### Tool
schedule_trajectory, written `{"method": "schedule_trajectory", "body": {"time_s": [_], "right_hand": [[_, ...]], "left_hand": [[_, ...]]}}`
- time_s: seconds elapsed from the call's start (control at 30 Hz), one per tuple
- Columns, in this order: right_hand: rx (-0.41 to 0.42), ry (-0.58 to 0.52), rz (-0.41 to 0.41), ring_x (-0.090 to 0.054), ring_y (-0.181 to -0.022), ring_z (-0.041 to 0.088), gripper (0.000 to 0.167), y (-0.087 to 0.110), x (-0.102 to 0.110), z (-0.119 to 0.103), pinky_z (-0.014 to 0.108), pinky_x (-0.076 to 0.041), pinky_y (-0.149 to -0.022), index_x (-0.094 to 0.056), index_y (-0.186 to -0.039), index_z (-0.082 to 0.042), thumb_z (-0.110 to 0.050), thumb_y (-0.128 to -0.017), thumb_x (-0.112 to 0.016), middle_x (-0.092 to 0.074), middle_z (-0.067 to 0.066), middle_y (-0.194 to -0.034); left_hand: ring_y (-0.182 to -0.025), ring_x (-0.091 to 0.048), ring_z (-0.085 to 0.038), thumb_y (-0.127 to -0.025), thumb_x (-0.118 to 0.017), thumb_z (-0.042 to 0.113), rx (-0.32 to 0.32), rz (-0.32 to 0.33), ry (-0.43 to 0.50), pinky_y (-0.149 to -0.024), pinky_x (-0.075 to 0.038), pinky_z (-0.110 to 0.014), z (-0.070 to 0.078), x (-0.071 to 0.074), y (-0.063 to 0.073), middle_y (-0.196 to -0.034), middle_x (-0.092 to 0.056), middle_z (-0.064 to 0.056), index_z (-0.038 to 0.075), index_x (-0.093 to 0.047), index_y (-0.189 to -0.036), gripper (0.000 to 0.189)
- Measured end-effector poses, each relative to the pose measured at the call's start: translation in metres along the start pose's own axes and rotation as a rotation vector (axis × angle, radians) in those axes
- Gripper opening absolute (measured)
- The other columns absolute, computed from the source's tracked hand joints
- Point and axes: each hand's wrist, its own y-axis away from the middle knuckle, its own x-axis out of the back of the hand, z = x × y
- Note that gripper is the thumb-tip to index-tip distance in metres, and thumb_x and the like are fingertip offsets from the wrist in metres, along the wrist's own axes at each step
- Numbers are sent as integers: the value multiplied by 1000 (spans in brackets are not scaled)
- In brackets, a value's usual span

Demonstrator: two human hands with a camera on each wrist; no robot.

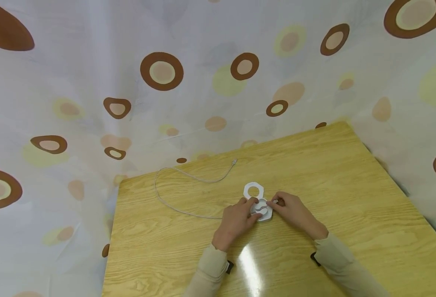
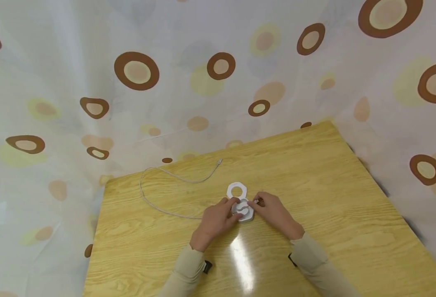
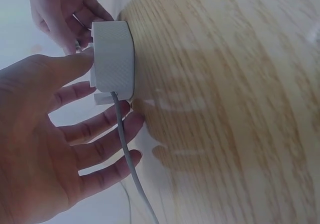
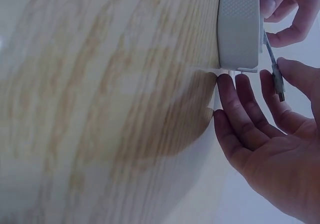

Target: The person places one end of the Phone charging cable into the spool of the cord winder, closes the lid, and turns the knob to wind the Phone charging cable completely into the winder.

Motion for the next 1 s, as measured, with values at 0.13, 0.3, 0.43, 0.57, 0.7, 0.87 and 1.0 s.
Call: {"method": "schedule_trajectory", "body": {"time_s": [0.13, 0.3, 0.43, 0.57, 0.7, 0.87, 1.0], "right_hand": [[-6, -17, -3, -55, -76, 9, 19, 4, 1, 1, 23, -45, -70, -71, -100, -9, -28, -103, -70, -71, 3, -89], [-25, -13, -3, -56, -78, 8, 16, 4, 2, 2, 22, -45, -72, -71, -96, -11, -26, -103, -71, -72, 4, -91], [-27, -15, -9, -58, -79, 9, 16, 2, 4, 1, 22, -46, -74, -72, -97, -11, -26, -103, -71, -74, 4, -91], [-24, -5, -16, -57, -78, 10, 17, 1, 4, 1, 23, -45, -73, -71, -98, -11, -28, -103, -71, -73, 3, -89], [-23, -6, -19, -56, -76, 10, 19, 0, 4, 1, 23, -45, -72, -71, -99, -10, -29, -103, -71, -72, 4, -86], [-18, -10, -18, -54, -72, 8, 19, 1, 4, 2, 22, -44, -69, -71, -99, -10, -28, -103, -70, -71, 5, -84], [-13, -7, -16, -51, -69, 7, 18, 2, 4, 2, 22, -42, -66, -70, -99, -9, -27, -103, -70, -68, 3, -79]], "left_hand": [[-57, -44, -7, -101, -68, 50, 9, -6, 5, -48, -32, -21, 1, -2, 1, -98, -69, -1, 25, -64, -132, 41], [-57, -50, -10, -105, -66, 37, 13, 47, -12, -49, -35, -23, 1, -4, 1, -92, -68, 0, 22, -67, -117, 19], [-61, -58, -12, -106, -62, 27, 21, 101, -42, -52, -40, -25, -1, -8, 0, -89, -69, 3, 22, -68, -108, 9], [-64, -64, -14, -104, -64, 25, 10, 136, -70, -52, -43, -27, -2, -9, -1, -89, -71, 3, 20, -67, -111, 10], [-61, -61, -16, -101, -65, 25, -2, 126, -63, -50, -42, -28, -2, -7, -2, -91, -72, 0, 18, -65, -125, 24], [-55, -48, -9, -102, -68, 39, -28, 92, -34, -49, -34, -22, -1, -3, 0, -97, -70, 0, 25, -64, -141, 42], [-53, -41, -5, -100, -69, 50, -47, 102, -48, -48, -30, -19, 1, -4, 0, -94, -67, 1, 30, -67, -141, 45]]}}
